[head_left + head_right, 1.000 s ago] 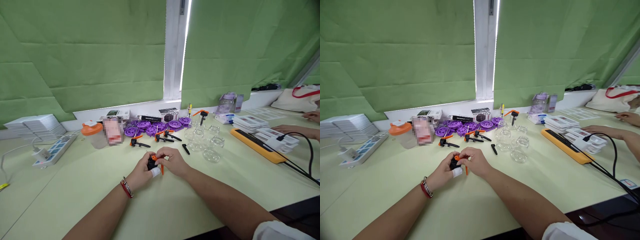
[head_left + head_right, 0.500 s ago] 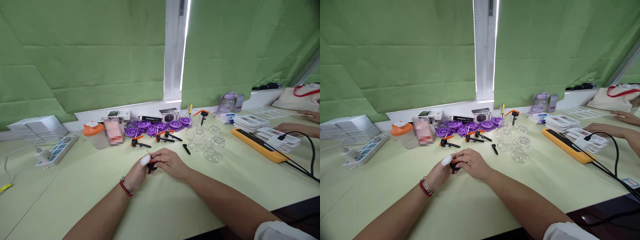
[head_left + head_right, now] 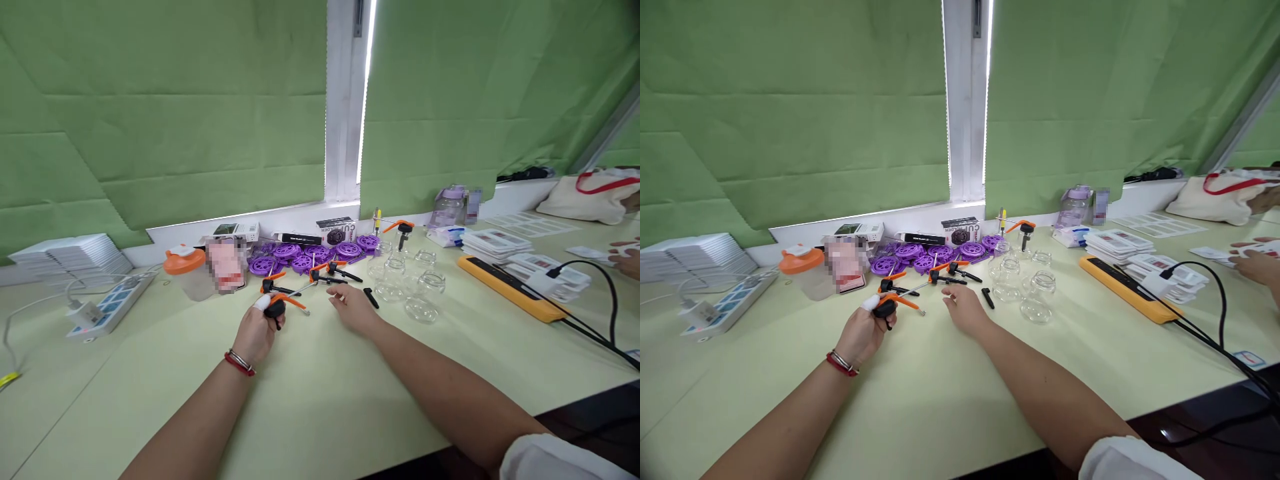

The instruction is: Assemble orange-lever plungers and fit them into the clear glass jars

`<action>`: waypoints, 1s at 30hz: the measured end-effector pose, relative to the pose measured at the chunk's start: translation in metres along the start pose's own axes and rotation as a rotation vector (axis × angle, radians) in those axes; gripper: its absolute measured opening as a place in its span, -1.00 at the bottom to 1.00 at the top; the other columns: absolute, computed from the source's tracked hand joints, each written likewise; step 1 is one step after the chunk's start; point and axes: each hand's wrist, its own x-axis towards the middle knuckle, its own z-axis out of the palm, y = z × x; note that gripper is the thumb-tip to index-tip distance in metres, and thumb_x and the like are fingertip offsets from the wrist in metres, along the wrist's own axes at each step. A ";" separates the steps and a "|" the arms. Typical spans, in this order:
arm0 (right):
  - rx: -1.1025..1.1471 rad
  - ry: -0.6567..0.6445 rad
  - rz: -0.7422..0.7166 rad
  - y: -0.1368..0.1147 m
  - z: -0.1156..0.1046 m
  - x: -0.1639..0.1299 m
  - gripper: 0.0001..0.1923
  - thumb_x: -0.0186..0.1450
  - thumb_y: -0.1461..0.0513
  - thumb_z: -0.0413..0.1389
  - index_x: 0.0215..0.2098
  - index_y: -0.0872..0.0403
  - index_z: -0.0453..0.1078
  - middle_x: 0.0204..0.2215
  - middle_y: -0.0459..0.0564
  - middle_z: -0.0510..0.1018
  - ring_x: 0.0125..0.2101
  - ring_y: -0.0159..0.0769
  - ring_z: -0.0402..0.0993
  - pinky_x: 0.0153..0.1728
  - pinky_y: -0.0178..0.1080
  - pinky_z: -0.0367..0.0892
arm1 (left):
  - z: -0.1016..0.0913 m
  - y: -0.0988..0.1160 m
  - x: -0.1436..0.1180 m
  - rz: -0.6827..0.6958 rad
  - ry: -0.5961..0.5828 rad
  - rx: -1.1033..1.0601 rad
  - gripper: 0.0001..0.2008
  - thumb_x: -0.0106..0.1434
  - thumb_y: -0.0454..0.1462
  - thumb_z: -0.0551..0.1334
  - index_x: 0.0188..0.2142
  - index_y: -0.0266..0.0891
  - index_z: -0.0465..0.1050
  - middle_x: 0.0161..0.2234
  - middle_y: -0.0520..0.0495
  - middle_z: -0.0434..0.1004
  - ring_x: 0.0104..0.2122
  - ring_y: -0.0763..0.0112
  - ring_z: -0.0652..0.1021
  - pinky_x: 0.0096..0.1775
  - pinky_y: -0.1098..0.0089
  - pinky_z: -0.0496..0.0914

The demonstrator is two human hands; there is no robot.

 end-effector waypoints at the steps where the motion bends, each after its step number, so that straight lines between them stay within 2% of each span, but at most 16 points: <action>1: -0.035 -0.043 0.003 0.001 0.005 0.000 -0.72 0.23 0.31 0.03 -0.10 0.10 0.43 -0.15 0.08 0.53 -0.21 -0.23 0.44 -0.14 -0.14 0.33 | -0.001 0.000 0.001 -0.003 0.019 -0.035 -0.80 0.17 -0.21 0.11 -0.33 -0.33 0.37 -0.54 0.00 0.32 -0.60 0.49 0.33 -0.53 0.43 0.23; 4: -0.156 -0.128 -0.151 -0.004 0.022 -0.003 -0.67 0.23 0.32 0.04 -0.04 0.10 0.42 -0.08 0.08 0.51 -0.08 -0.19 0.36 -0.02 -0.12 0.24 | -0.002 -0.001 0.003 -0.004 0.049 -0.098 -0.83 0.16 -0.22 0.12 -0.36 -0.31 0.34 -0.55 0.01 0.31 -0.61 0.49 0.33 -0.55 0.43 0.24; 7: -0.307 -0.177 -0.325 -0.013 0.035 -0.004 -0.71 0.24 0.33 0.05 -0.09 0.09 0.46 -0.04 0.06 0.48 -0.05 -0.17 0.30 -0.03 -0.11 0.20 | -0.002 -0.001 0.003 -0.003 0.067 -0.126 -0.84 0.16 -0.22 0.11 -0.38 -0.31 0.32 -0.55 0.01 0.31 -0.61 0.49 0.34 -0.56 0.44 0.24; 11: -0.449 -0.195 -0.380 -0.017 0.043 -0.003 -0.79 0.26 0.30 0.05 -0.20 0.07 0.50 -0.01 0.06 0.45 -0.03 -0.13 0.25 -0.11 -0.09 0.20 | -0.001 -0.001 0.004 -0.011 0.081 -0.145 -0.87 0.16 -0.25 0.11 -0.38 -0.30 0.31 -0.55 0.01 0.32 -0.62 0.49 0.35 -0.56 0.43 0.25; 15: -0.469 -0.182 -0.431 -0.014 0.044 -0.002 -0.78 0.29 0.30 0.02 -0.32 0.04 0.52 -0.04 0.01 0.47 -0.06 -0.17 0.25 -0.15 -0.11 0.17 | -0.002 -0.002 0.006 -0.009 0.090 -0.147 -0.89 0.16 -0.26 0.11 -0.39 -0.30 0.30 -0.55 0.02 0.32 -0.62 0.49 0.35 -0.56 0.43 0.25; 18: -0.473 -0.180 -0.475 -0.014 0.044 -0.003 -0.77 0.30 0.31 0.01 -0.32 0.02 0.53 -0.05 -0.02 0.48 -0.07 -0.19 0.25 -0.17 -0.13 0.14 | -0.004 -0.003 0.007 0.002 0.091 -0.146 -0.91 0.15 -0.28 0.10 -0.39 -0.29 0.30 -0.57 0.03 0.32 -0.62 0.49 0.35 -0.56 0.44 0.24; 20: -0.494 -0.197 -0.512 -0.016 0.043 -0.005 -0.79 0.29 0.31 0.03 -0.30 0.02 0.52 -0.09 -0.01 0.50 -0.09 -0.20 0.25 -0.18 -0.14 0.12 | -0.005 -0.004 0.008 0.007 0.093 -0.149 -0.91 0.15 -0.29 0.09 -0.38 -0.29 0.30 -0.57 0.03 0.33 -0.62 0.49 0.35 -0.56 0.44 0.24; 25: -0.590 -0.296 -0.693 -0.028 0.039 -0.014 -0.79 0.33 0.31 -0.03 -0.26 0.10 0.47 -0.35 0.04 0.53 -0.24 -0.23 0.28 -0.23 -0.17 0.10 | -0.007 -0.003 0.008 -0.011 0.104 -0.170 -0.90 0.16 -0.30 0.08 -0.36 -0.30 0.30 -0.55 0.02 0.33 -0.62 0.49 0.35 -0.55 0.43 0.25; 30: -0.649 -0.358 -0.894 -0.043 0.036 -0.026 -0.80 0.32 0.34 -0.06 -0.33 0.13 0.40 -0.41 0.02 0.47 -0.30 -0.25 0.27 -0.25 -0.18 0.13 | -0.007 -0.004 0.008 -0.051 0.077 -0.188 -0.89 0.19 -0.29 0.08 -0.35 -0.31 0.30 -0.53 0.00 0.34 -0.61 0.49 0.36 -0.54 0.43 0.27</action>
